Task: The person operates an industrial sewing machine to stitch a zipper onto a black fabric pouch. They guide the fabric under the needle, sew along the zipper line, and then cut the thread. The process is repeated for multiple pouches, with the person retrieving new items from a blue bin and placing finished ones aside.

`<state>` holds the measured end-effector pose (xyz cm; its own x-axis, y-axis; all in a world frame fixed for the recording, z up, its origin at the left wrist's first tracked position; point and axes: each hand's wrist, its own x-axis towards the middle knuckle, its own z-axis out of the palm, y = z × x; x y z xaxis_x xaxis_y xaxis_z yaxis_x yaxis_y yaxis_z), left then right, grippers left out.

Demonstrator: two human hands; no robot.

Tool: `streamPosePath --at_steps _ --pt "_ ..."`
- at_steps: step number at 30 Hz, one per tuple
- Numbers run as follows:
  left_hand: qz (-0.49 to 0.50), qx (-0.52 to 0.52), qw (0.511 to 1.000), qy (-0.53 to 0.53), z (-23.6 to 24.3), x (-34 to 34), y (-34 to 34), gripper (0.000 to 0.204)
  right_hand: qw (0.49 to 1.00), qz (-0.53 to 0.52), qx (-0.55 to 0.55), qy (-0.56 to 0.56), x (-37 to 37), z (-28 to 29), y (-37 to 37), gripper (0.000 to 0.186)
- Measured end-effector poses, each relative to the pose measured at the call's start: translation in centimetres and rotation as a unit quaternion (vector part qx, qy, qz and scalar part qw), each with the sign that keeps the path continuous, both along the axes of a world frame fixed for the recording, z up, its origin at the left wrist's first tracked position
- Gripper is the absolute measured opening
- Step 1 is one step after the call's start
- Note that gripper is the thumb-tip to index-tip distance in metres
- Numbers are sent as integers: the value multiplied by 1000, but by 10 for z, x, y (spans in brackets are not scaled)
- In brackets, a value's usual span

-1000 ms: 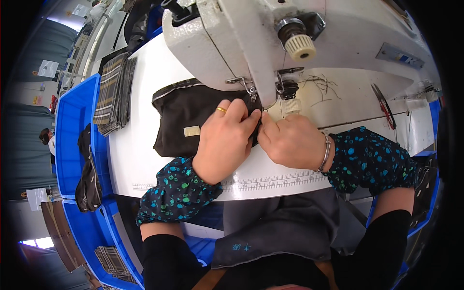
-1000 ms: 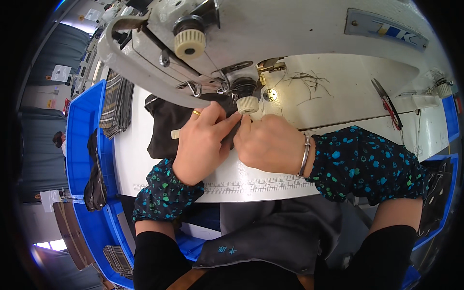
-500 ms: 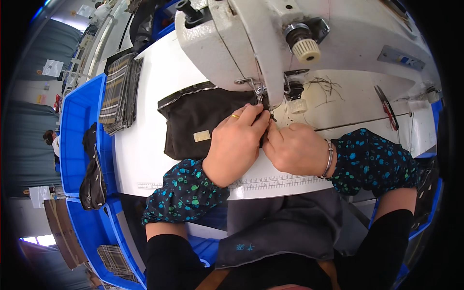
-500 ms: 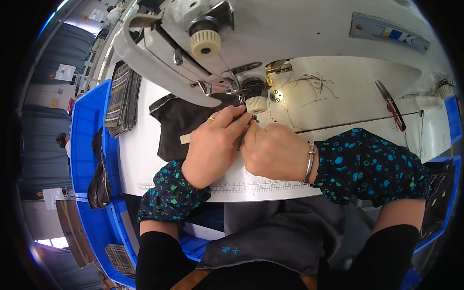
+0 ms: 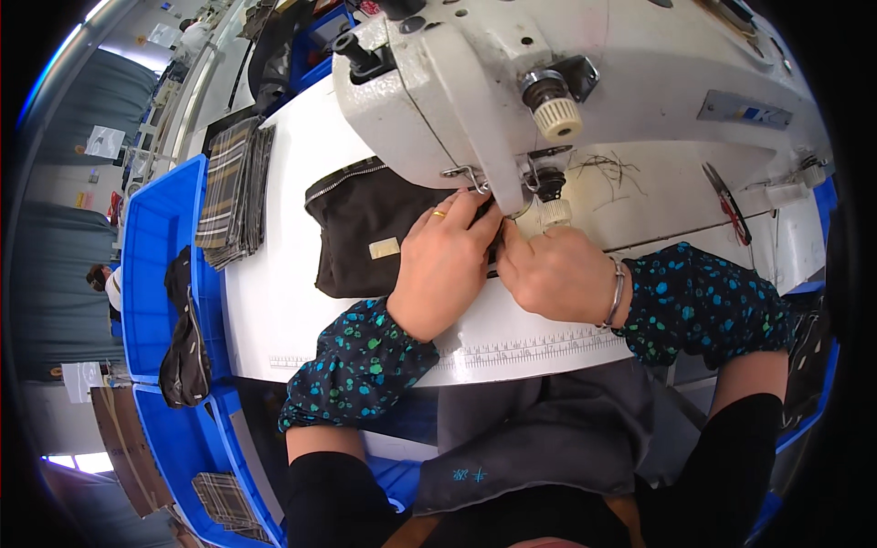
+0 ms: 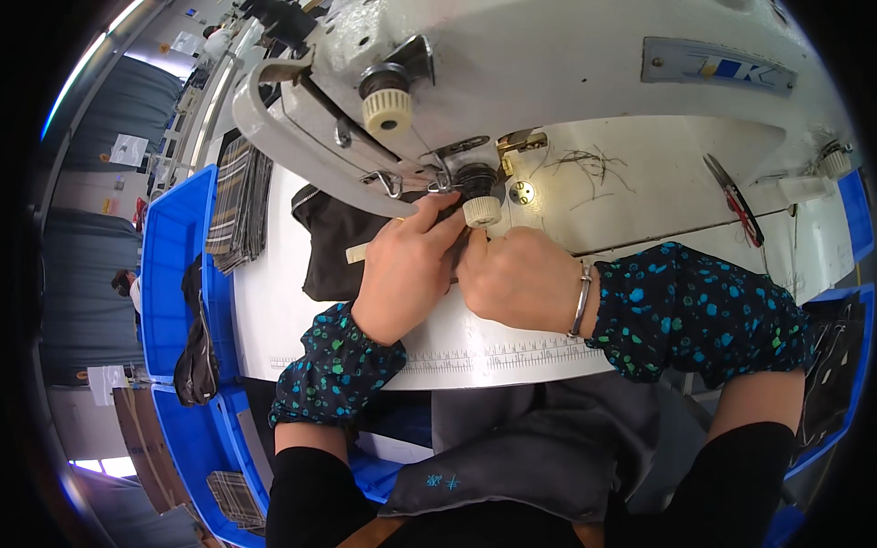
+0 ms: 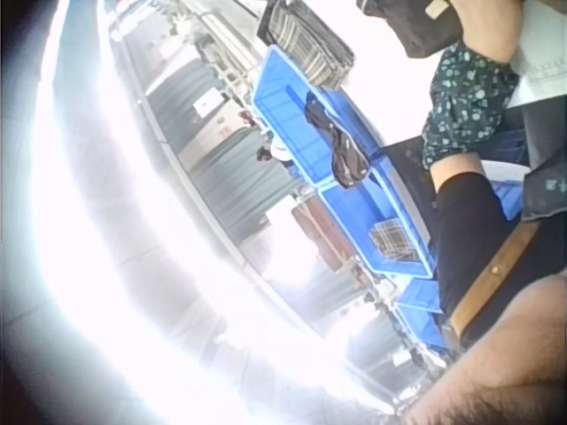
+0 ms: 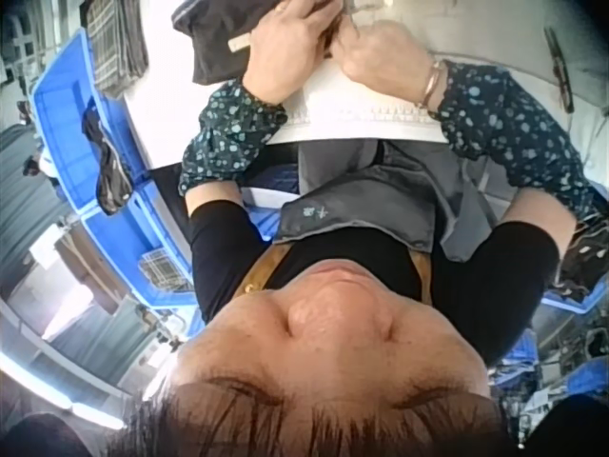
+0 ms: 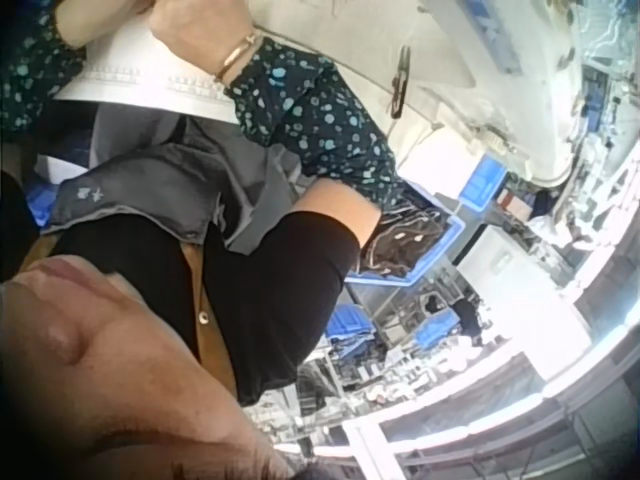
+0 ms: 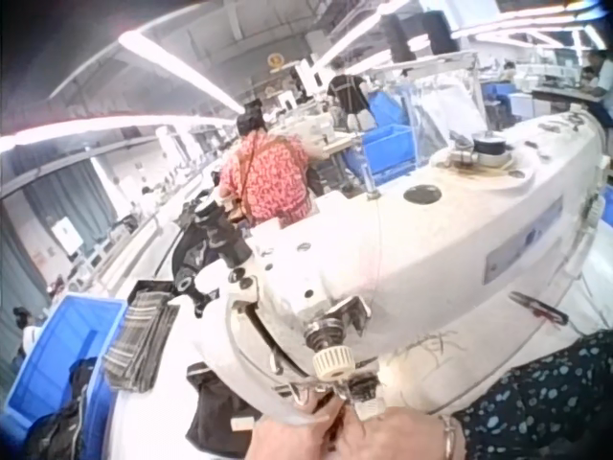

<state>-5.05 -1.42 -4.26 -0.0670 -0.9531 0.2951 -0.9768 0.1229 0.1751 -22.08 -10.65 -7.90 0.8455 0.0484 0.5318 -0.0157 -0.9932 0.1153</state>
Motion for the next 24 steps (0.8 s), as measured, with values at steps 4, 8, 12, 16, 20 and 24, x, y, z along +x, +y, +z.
streamPosePath --at_steps 4,8,12,16,20,24 --pt "-4 11 1000 5 3 5 13 42 1000 -1 18 9 -3 4 2 22" --pt "-33 3 999 -9 7 12 22 34 1000 3 -26 14 -11 6 15 24" --pt "-62 -47 996 -35 4 9 20 27 999 13 -25 24 -13 6 19 26" --pt "-90 -59 993 -49 -1 4 18 23 999 13 -27 25 -14 6 20 28" --pt "-99 -63 992 -41 -4 6 15 23 999 14 -21 24 -14 7 20 29" --pt "-92 -55 994 -24 -4 9 8 24 999 -3 -39 16 -11 7 19 31"
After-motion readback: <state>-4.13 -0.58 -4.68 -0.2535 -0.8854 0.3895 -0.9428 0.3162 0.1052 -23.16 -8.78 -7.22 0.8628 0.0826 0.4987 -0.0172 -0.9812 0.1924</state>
